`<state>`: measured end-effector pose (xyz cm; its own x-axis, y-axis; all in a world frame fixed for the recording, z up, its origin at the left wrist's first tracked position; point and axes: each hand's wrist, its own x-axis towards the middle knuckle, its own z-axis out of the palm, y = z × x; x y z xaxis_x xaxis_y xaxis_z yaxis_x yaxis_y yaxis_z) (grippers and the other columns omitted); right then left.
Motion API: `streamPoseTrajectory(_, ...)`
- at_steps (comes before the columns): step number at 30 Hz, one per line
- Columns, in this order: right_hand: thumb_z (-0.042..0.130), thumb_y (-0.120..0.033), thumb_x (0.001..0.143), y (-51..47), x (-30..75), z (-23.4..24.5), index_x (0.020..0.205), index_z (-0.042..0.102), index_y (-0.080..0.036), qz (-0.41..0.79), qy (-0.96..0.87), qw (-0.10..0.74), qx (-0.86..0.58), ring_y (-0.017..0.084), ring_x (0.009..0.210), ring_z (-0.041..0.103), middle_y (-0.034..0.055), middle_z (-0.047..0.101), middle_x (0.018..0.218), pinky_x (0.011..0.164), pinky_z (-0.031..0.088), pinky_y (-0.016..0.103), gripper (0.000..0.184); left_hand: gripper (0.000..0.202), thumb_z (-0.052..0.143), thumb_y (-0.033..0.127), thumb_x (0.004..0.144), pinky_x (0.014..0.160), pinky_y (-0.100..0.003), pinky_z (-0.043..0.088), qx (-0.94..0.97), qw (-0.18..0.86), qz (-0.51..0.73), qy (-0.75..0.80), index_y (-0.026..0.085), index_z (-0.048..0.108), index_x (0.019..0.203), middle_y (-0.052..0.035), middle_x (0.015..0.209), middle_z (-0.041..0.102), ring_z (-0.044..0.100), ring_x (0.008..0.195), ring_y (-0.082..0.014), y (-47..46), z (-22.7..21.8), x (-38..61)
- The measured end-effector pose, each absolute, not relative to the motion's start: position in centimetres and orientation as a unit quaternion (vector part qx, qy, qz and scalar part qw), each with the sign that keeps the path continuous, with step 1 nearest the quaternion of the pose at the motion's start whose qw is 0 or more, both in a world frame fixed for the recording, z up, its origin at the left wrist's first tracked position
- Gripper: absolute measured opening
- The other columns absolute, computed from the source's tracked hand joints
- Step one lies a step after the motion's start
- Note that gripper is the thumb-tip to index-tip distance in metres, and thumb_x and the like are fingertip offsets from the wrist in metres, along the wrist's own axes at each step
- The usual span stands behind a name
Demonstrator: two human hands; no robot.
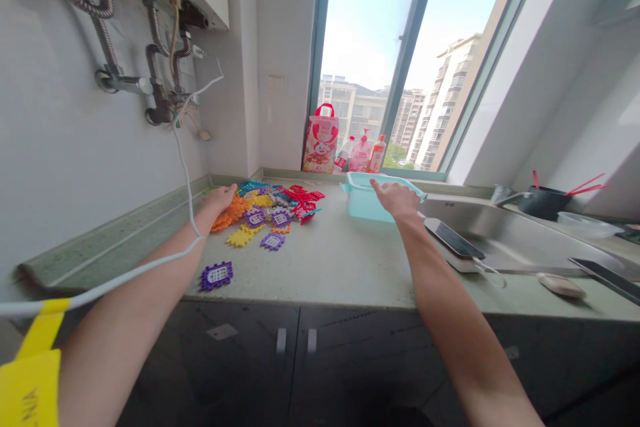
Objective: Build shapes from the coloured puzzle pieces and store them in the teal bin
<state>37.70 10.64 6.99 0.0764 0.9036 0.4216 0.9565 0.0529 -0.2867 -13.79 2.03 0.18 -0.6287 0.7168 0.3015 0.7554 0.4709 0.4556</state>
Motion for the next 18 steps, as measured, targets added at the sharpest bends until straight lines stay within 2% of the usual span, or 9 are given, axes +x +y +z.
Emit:
streamPoseTrajectory(3,0.045,-0.077,0.098,10.7,38.0,7.3,0.123,0.082,-0.024,-0.059,-0.676,0.246,-0.692,0.041,0.117,0.07,0.0202,0.076,0.122,0.097,0.051,0.053,0.069,0.073,0.032,0.068,0.101,0.099,-0.054,0.055,-0.415,0.021,-0.274,-0.867,0.018,0.078,0.13,-0.0215,0.133,0.074,0.067,0.125,-0.0454,2.3,0.0,-14.0)
streamPoseTrajectory(7,0.049,-0.071,0.098,10.7,38.6,7.2,0.123,0.082,-0.023,-0.068,-0.668,0.247,-0.699,0.041,0.116,0.07,0.0207,0.076,0.12,0.097,0.052,0.052,0.064,0.073,0.032,0.068,0.102,0.1,-0.053,0.055,-0.407,0.016,-0.273,-0.871,0.018,0.077,0.131,-0.0213,0.135,0.072,0.067,0.126,-0.0444,2.6,-0.2,-14.3)
streamPoseTrajectory(11,0.057,-0.054,0.097,10.0,38.5,7.5,0.14,0.072,-0.021,-0.106,-0.66,0.315,-0.674,0.04,0.114,0.07,0.021,0.068,0.134,0.096,0.053,0.05,0.056,0.075,0.028,0.066,0.103,0.103,-0.052,0.054,-0.407,0.013,-0.278,-0.87,0.017,0.075,0.133,-0.0209,0.138,0.071,0.066,0.128,-0.0431,2.7,-0.3,-14.6)
streamPoseTrajectory(15,0.051,-0.04,0.101,8.4,35.9,7.6,0.151,0.061,-0.023,-0.155,-0.7,0.416,-0.559,0.035,0.111,0.07,0.0164,0.061,0.143,0.092,0.054,0.044,0.053,0.078,0.022,0.065,0.104,0.108,-0.05,0.051,-0.405,0.008,-0.283,-0.87,0.015,0.072,0.137,-0.0213,0.142,0.068,0.063,0.133,-0.0416,2.9,-0.4,-14.9)
streamPoseTrajectory(18,0.048,-0.039,0.105,5.8,31.7,6.2,0.152,0.058,-0.028,-0.115,-0.79,0.438,-0.413,0.028,0.106,0.07,0.0111,0.057,0.151,0.087,0.057,0.039,0.049,0.08,0.018,0.065,0.105,0.109,-0.048,0.05,-0.404,0.007,-0.288,-0.868,0.014,0.072,0.136,-0.022,0.141,0.069,0.063,0.134,-0.0399,2.9,-0.3,-14.8)
